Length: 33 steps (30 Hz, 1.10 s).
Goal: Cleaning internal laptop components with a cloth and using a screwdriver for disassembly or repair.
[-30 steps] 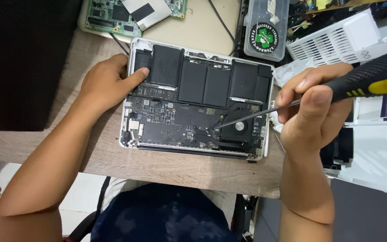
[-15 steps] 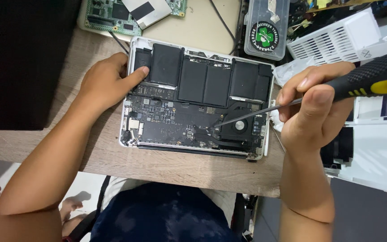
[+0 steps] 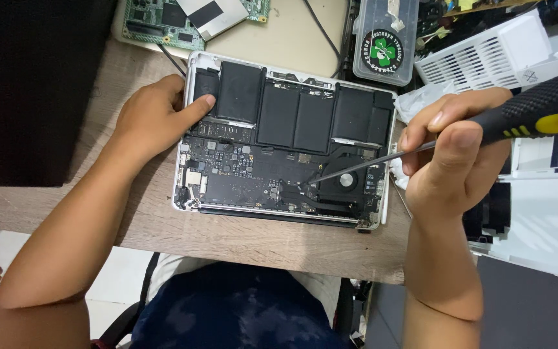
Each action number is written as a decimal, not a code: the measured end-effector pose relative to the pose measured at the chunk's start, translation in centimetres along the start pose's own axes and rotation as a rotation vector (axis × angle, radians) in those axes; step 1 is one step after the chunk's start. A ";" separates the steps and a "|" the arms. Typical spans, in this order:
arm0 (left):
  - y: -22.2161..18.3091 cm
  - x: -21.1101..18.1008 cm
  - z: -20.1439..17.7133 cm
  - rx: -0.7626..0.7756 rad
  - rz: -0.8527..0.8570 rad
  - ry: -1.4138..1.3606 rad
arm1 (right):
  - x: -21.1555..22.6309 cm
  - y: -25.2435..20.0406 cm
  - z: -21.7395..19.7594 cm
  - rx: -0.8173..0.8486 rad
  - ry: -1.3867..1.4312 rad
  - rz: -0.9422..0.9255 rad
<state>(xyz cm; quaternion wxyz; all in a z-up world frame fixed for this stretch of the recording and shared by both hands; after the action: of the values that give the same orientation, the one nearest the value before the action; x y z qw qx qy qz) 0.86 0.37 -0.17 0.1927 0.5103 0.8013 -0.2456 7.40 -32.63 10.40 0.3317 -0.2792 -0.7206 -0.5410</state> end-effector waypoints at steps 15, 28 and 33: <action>-0.1 -0.2 -0.1 0.005 0.009 0.016 | 0.3 -0.5 0.0 0.071 0.020 -0.041; 0.3 -0.3 0.2 -0.005 0.013 0.071 | -0.6 1.6 -11.1 -0.224 0.097 0.204; 0.1 -0.5 0.2 0.002 -0.047 0.026 | -3.9 1.3 -16.5 -0.273 0.180 0.137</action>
<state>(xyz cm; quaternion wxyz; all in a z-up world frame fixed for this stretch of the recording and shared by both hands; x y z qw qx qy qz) 1.12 -0.03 -0.08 0.1759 0.4948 0.8152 -0.2442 13.72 -48.39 11.39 0.3899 -0.3206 -0.5871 -0.6329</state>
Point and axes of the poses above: each hand's wrist, its own y-axis towards the middle knuckle, its own z-axis out of the palm, x = y × z, the point moved 1 cm from there along y, towards the middle knuckle, and after that the axes turned 1 degree about z, right-handed, at the moved point
